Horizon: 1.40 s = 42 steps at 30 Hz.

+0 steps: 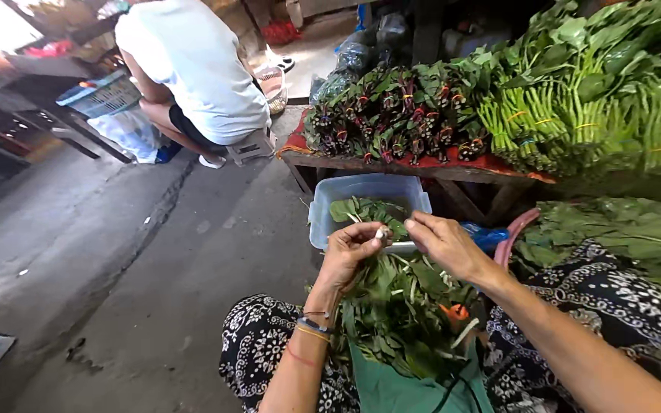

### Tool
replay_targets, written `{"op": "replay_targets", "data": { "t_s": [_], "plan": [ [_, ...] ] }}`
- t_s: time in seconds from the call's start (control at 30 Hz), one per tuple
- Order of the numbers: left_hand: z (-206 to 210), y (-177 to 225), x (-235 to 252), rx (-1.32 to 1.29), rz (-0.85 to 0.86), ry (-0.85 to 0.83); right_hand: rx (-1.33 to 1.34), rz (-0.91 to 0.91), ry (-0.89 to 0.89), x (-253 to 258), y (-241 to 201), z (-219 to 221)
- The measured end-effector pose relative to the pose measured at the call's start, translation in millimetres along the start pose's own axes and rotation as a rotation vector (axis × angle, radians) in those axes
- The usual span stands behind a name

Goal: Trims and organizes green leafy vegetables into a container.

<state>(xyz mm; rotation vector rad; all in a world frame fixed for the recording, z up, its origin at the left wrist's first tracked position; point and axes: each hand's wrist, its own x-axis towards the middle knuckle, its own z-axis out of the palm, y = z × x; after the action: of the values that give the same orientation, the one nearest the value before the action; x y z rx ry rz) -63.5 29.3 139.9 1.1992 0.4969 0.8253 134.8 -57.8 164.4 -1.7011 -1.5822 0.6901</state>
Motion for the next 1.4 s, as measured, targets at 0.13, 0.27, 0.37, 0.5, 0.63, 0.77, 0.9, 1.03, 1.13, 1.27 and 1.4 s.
{"op": "replay_targets", "data": {
  "t_s": [0.13, 0.27, 0.37, 0.5, 0.63, 0.77, 0.9, 1.03, 1.13, 1.27, 1.4],
  "plan": [
    [-2, -5, 0, 0.083, 0.136, 0.011, -0.153, -0.058, -0.001, -5, -7, 6],
    [0, -4, -2, 0.116, 0.184, 0.011, -0.193, -0.092, 0.014, -7, -10, 16],
    [0, -2, -4, 0.160, 0.203, 0.011, -0.217, -0.120, 0.036, -9, -10, 21],
    [-1, 0, -5, 0.258, 0.238, 0.040, -0.256, -0.130, 0.039, -9, -10, 23],
    [-2, -3, -5, 0.318, 0.285, 0.061, -0.249, -0.129, 0.058, -10, -9, 25],
    [-2, -3, -7, 0.319, 0.292, 0.048, -0.167, -0.087, 0.017, -8, -7, 27],
    [-2, -4, -7, 0.299, 0.303, 0.034, -0.114, -0.047, -0.010, -8, -8, 30],
    [-2, -7, -11, 0.275, 0.240, 0.072, -0.134, -0.081, 0.054, -9, -7, 35],
    [-1, -6, -13, 0.302, 0.225, 0.092, -0.166, -0.089, 0.039, -10, -8, 33],
    [-2, -3, -17, 0.436, 0.271, 0.087, -0.262, -0.157, 0.071, -13, -12, 26],
    [-12, -3, -8, 0.494, 0.164, 0.071, -0.340, -0.273, 0.214, -16, -10, -6]
  ]
}}
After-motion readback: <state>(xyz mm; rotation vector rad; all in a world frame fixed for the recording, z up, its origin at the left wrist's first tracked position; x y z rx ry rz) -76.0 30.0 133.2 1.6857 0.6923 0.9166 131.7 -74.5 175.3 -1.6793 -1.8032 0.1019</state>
